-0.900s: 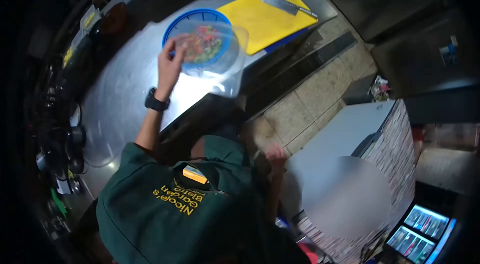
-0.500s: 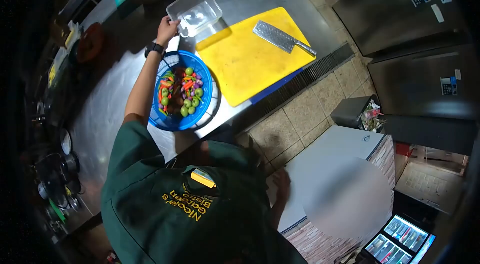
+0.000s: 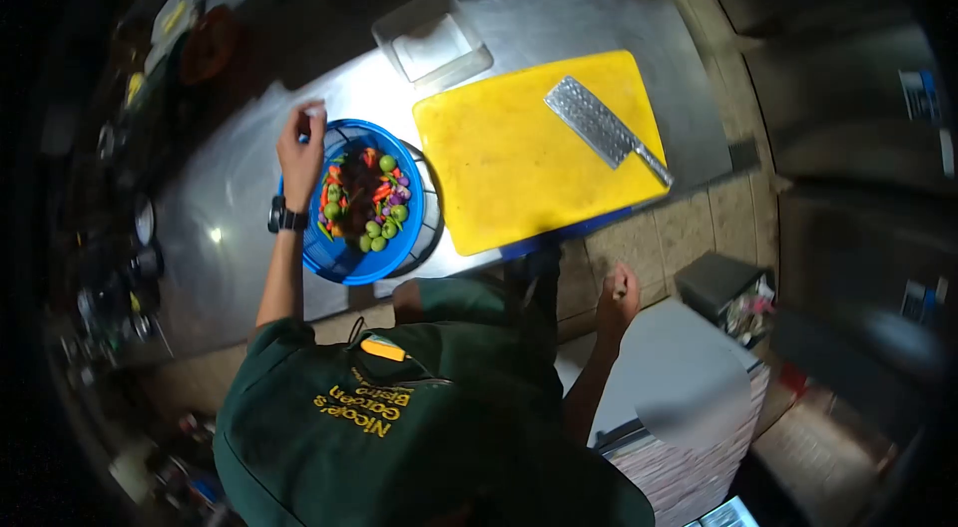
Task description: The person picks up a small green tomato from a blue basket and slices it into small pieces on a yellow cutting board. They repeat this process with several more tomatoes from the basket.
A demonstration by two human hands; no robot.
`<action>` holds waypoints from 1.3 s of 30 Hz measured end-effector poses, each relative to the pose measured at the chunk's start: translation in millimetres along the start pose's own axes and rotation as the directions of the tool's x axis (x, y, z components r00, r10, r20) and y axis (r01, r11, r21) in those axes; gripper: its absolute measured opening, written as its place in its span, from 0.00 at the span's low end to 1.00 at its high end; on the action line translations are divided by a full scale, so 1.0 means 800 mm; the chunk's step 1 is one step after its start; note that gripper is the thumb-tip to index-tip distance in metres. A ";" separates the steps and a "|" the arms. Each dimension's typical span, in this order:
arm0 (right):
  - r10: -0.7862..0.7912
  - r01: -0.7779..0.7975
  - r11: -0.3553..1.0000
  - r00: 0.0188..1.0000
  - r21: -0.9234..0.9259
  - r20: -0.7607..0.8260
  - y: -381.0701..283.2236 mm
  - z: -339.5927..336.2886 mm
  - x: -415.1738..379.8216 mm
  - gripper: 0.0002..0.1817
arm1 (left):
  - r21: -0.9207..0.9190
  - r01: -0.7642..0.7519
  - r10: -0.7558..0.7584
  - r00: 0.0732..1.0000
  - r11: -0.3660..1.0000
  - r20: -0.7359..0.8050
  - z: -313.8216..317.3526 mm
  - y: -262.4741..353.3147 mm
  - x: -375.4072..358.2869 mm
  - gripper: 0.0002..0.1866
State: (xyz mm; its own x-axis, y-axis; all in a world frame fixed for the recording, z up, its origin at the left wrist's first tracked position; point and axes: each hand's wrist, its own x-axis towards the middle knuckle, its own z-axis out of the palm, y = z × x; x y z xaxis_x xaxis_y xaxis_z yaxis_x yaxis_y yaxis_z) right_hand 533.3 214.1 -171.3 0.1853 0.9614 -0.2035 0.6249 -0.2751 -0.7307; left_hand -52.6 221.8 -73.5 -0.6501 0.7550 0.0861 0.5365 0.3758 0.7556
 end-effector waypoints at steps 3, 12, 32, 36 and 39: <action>-0.259 0.260 0.965 0.965 -0.026 0.030 -0.088 0.004 0.114 0.24 | 0.273 -0.092 0.061 0.991 0.958 0.121 0.041 -0.039 -0.113 0.24; -0.400 0.652 0.678 0.715 -0.340 0.573 -0.176 0.032 0.329 0.30 | 0.376 0.038 -0.058 0.997 0.926 0.042 0.089 -0.026 -0.180 0.17; -0.079 0.276 0.944 0.719 -0.179 0.691 -0.172 0.010 0.262 0.13 | -0.639 0.562 -0.651 0.749 0.525 0.124 0.081 0.005 -0.142 0.15; -0.172 0.382 0.900 0.754 -0.210 0.634 -0.116 0.005 0.271 0.13 | -0.580 0.538 -0.597 0.795 0.612 0.108 0.097 -0.079 -0.148 0.09; 0.045 0.056 0.989 0.773 -0.138 0.633 -0.137 -0.011 0.247 0.10 | -0.749 0.570 -0.622 0.732 0.338 0.276 0.055 0.008 -0.145 0.09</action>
State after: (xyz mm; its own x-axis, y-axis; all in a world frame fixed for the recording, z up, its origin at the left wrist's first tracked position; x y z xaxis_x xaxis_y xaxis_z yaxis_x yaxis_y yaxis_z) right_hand 507.7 433.9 -125.7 -0.3088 0.7362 -0.6022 0.7329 -0.2194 -0.6440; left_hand 50.1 160.7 -107.1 -0.6614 0.4674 -0.5866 -0.5923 0.1542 0.7908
